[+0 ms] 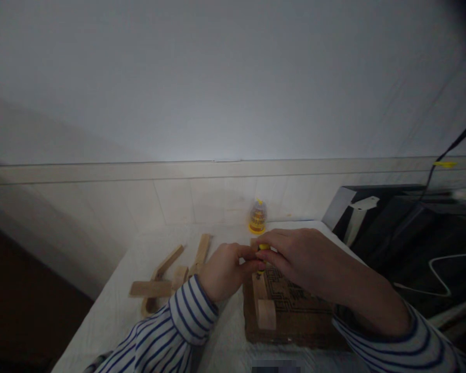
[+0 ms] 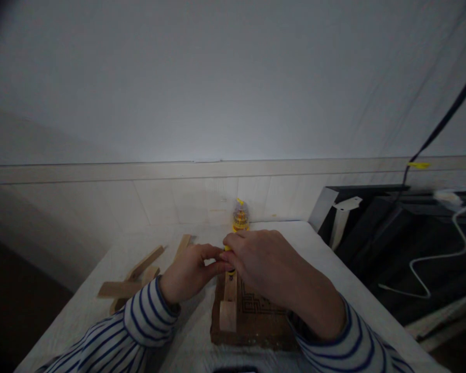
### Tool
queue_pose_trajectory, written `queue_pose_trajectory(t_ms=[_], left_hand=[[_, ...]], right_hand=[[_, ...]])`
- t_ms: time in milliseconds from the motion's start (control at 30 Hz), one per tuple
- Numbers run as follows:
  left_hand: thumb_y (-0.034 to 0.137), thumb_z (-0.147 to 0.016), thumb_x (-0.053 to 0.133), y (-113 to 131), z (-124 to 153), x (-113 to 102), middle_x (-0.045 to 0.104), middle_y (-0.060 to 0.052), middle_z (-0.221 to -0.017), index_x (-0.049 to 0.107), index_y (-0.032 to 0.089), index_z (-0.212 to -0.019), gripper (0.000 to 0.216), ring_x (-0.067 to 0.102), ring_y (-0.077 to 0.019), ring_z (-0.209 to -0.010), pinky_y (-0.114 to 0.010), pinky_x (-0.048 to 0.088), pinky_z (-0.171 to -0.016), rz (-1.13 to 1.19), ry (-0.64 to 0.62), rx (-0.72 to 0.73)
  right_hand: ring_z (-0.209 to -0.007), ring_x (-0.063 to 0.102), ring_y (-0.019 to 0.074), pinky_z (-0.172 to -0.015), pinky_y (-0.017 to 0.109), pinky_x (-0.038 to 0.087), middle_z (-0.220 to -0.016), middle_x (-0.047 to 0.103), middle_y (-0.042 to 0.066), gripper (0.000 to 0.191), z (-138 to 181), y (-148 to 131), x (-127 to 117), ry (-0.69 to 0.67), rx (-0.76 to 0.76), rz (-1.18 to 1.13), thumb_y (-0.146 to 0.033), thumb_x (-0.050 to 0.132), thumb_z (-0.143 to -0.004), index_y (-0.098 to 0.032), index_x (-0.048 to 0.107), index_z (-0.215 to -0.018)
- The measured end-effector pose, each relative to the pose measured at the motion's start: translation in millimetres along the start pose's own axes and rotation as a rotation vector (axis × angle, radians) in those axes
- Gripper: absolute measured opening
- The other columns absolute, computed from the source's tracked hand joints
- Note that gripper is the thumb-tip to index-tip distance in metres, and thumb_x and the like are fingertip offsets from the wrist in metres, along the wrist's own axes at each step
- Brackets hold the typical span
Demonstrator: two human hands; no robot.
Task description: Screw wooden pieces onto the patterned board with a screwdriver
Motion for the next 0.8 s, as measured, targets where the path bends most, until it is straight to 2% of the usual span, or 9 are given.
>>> queue_pose_trajectory(t_ms=[367, 633, 800], left_hand=[[0.025, -0.084, 0.054, 3.7, 0.2, 1.4, 0.071, -0.001, -0.083, 0.069, 0.020, -0.096, 0.020, 0.062, -0.0152, -0.076, -0.022, 0.044, -0.067, 0.069, -0.036, 0.019], [0.032, -0.076, 0.063, 4.5, 0.5, -3.9, 0.070, -0.002, -0.074, 0.071, 0.018, -0.082, 0.017, 0.060, -0.0153, -0.064, -0.023, 0.039, -0.057, -0.122, 0.069, -0.087], [0.032, -0.076, 0.063, 3.4, 0.1, -4.2, 0.070, -0.003, -0.071, 0.070, 0.016, -0.075, 0.018, 0.059, -0.0140, -0.058, -0.023, 0.039, -0.053, -0.132, 0.095, -0.117]], right_hand=[[-0.061, 0.060, 0.0179, -0.053, 0.028, 0.034, -0.071, 0.065, 0.003, 0.022, -2.4, 2.5, -1.0, -0.025, 0.087, 0.061, -0.030, 0.045, -0.088, -0.017, 0.058, -0.077], [-0.062, 0.059, 0.0179, -0.051, 0.028, 0.032, -0.072, 0.064, 0.003, 0.019, -3.0, 1.6, 2.0, 0.010, 0.067, 0.076, -0.031, 0.044, -0.088, -0.017, 0.056, -0.080], [-0.060, 0.057, 0.0169, -0.051, 0.028, 0.032, -0.069, 0.062, 0.001, 0.018, -1.1, 2.1, -0.9, 0.022, 0.048, 0.073, -0.031, 0.045, -0.088, -0.019, 0.054, -0.077]])
Point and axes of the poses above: each hand's wrist, its own z-axis away from the middle knuckle, its own x-axis out of the palm, y = z × x, the point moved 6 cm from there along -z, towards the middle knuckle
